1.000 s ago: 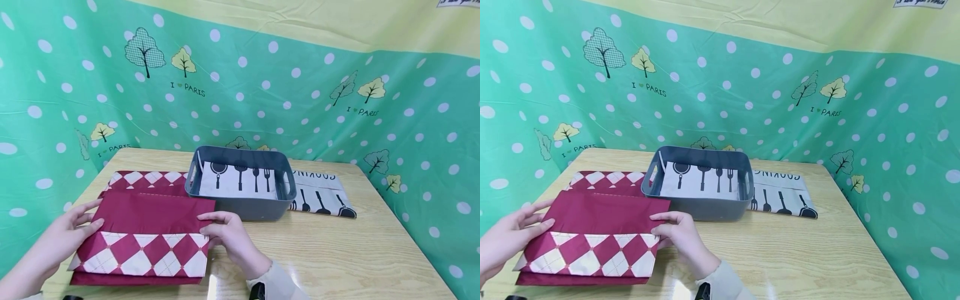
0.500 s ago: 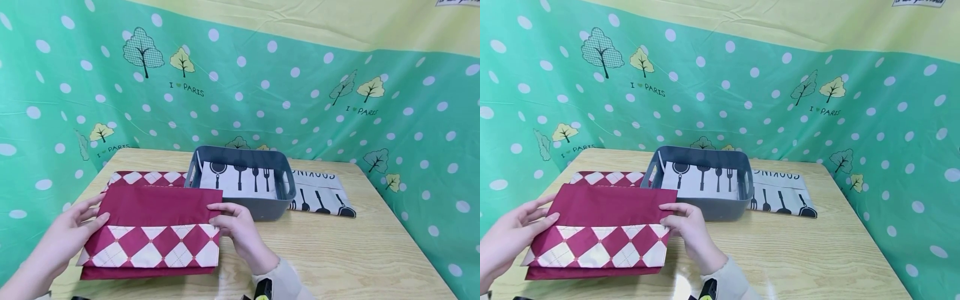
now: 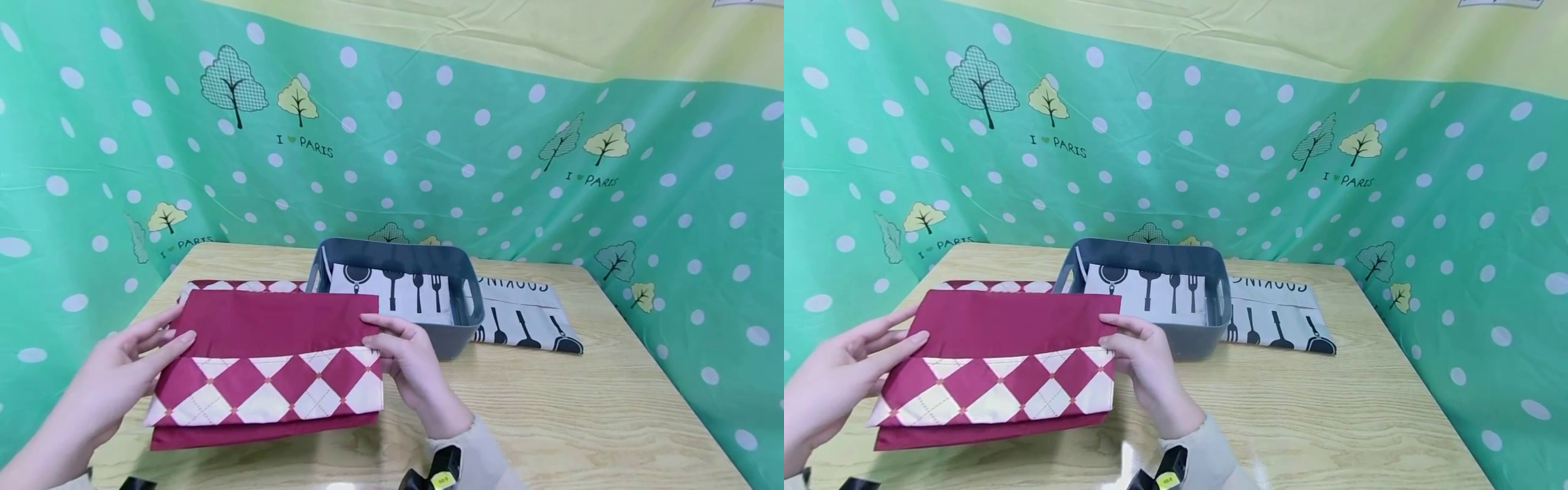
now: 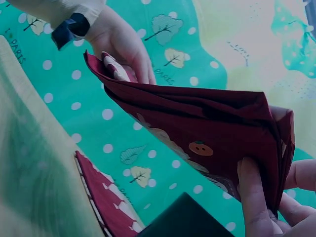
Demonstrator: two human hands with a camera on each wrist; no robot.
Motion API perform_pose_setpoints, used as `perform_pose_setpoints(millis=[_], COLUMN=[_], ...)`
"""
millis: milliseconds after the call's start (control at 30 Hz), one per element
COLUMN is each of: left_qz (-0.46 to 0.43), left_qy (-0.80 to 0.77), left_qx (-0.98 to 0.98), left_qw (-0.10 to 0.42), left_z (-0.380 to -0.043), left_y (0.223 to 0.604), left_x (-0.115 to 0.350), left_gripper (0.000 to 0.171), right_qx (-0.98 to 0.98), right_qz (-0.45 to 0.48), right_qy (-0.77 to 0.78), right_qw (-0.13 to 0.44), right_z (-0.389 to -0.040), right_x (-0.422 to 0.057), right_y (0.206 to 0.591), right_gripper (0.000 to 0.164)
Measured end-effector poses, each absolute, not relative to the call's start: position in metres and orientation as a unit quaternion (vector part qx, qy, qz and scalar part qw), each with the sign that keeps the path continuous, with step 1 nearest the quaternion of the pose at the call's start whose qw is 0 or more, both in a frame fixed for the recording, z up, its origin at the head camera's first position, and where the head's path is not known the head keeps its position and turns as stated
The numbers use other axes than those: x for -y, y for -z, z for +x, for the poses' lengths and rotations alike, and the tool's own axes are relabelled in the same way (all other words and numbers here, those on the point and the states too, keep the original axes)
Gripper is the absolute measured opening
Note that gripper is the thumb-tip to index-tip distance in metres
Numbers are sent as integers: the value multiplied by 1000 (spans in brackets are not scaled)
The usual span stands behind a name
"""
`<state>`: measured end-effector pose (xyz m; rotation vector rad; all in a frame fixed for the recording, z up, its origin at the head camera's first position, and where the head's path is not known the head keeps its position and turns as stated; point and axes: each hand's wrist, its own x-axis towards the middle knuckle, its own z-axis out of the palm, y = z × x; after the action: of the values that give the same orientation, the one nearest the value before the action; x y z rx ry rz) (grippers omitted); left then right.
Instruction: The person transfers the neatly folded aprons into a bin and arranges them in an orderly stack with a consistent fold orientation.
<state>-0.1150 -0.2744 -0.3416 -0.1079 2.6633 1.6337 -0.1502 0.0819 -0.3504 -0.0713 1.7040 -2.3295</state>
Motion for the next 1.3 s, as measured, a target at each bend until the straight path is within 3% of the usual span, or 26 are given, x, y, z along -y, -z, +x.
perform_pose_setpoints(millis=[233, 600, 900, 1300], left_qz=[-35, 6, 0, 61], left_qy=[-545, -724, -752, -762], left_qx=[-838, -690, -659, -643], left_qw=[-7, -21, -2, 44], left_z=[-115, -126, -132, -139], left_y=[337, 332, 327, 321], left_x=[264, 241, 227, 216], left_gripper=[65, 61, 64, 66], right_qx=[-567, -525, -520, -518], right_qz=[-19, -14, -12, -3], right_qy=[815, 845, 850, 853], right_qw=[121, 102, 83, 64], right_z=[-152, -157, -158, -158], right_x=[-92, -108, -118, -136], right_y=[344, 334, 329, 321], right_gripper=[44, 48, 50, 50])
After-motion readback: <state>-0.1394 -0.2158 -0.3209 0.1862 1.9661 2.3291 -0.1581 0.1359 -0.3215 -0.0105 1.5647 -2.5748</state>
